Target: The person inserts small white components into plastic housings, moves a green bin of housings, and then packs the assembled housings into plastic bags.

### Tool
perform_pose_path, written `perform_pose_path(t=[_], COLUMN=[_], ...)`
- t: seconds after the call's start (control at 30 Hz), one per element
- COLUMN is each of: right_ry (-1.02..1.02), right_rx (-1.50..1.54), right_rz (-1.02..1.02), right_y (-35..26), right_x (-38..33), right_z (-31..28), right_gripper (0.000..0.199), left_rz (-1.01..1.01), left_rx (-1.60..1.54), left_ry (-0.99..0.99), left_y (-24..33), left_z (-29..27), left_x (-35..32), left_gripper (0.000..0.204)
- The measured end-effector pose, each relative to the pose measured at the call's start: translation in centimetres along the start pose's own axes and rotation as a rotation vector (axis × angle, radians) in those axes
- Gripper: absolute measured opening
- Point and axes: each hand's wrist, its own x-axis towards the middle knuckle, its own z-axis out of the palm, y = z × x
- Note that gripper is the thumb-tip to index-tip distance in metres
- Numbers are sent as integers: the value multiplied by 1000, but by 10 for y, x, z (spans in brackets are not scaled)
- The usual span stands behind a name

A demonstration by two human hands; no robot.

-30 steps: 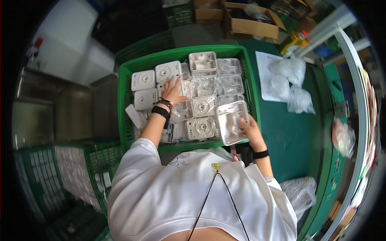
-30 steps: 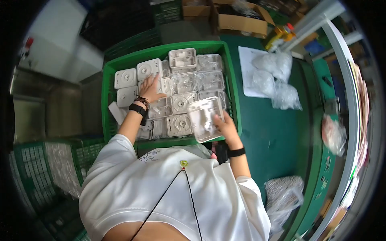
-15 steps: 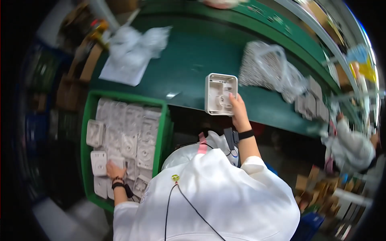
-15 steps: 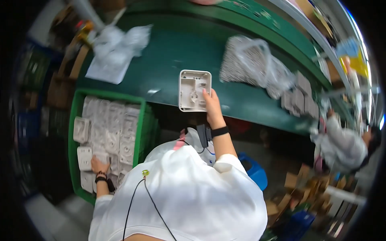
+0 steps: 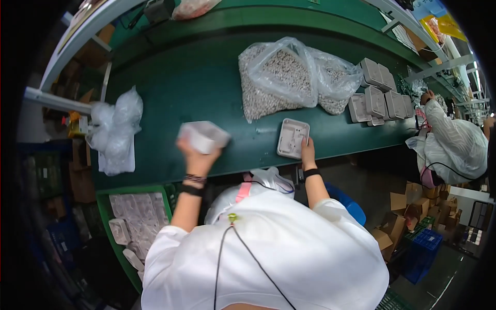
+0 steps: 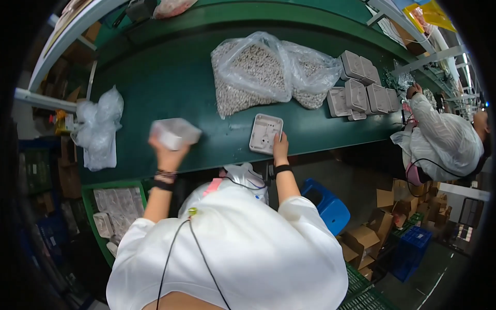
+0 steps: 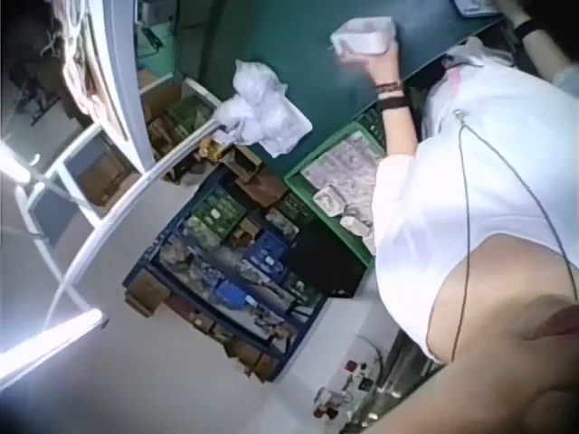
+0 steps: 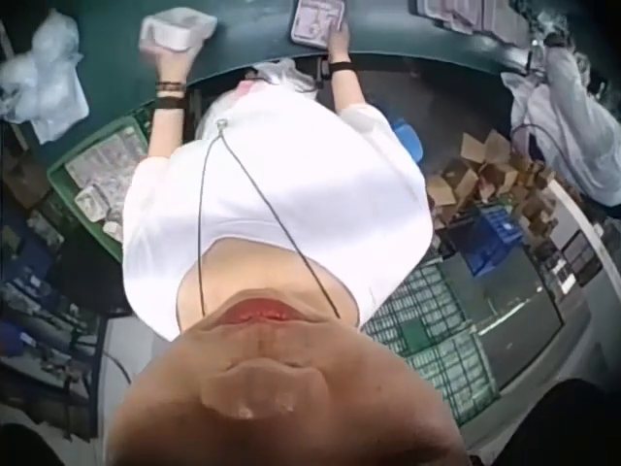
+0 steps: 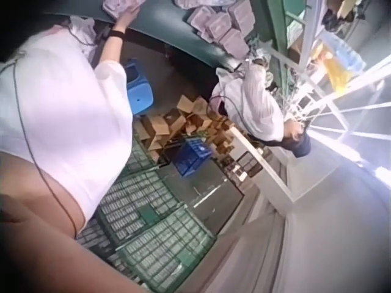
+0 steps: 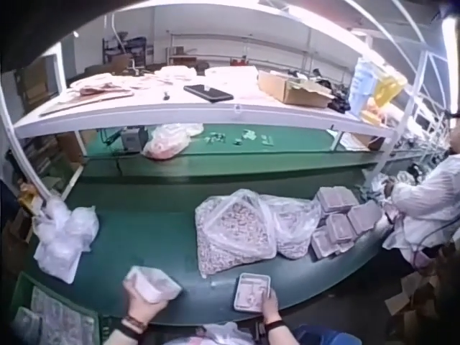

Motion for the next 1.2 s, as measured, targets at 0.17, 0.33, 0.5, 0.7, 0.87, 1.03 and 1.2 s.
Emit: perform_pose_path(t=[0.17, 0.33, 0.5, 0.7, 0.87, 1.03, 1.2], right_ry=[105, 148, 19, -43, -64, 303, 11], right_rx=[-792, -610, -544, -667, -531, -1269, -1091], right_rz=[-13, -113, -99, -19, -223, -591, -939], right_y=[-21, -7, 3, -9, 12, -7, -50], right_x=[-17, -17, -2, -23, -9, -38, -142], right_z=[2, -2, -2, 12, -10, -14, 86], right_gripper=[41, 44, 49, 50, 50, 44, 37], left_rz=[250, 112, -541, -145, -170, -43, -194], left_rx=[32, -90, -467, -170, -640, -270, -214], left_ry=[-118, -302, -751, -961, -1003, -779, 230], left_y=[11, -20, -37, -16, -41, -43, -76], left_z=[91, 68, 54, 92, 124, -9, -220], left_x=[0, -10, -14, -23, -52, -62, -94], left_gripper=[91, 88, 86, 82, 79, 44, 14])
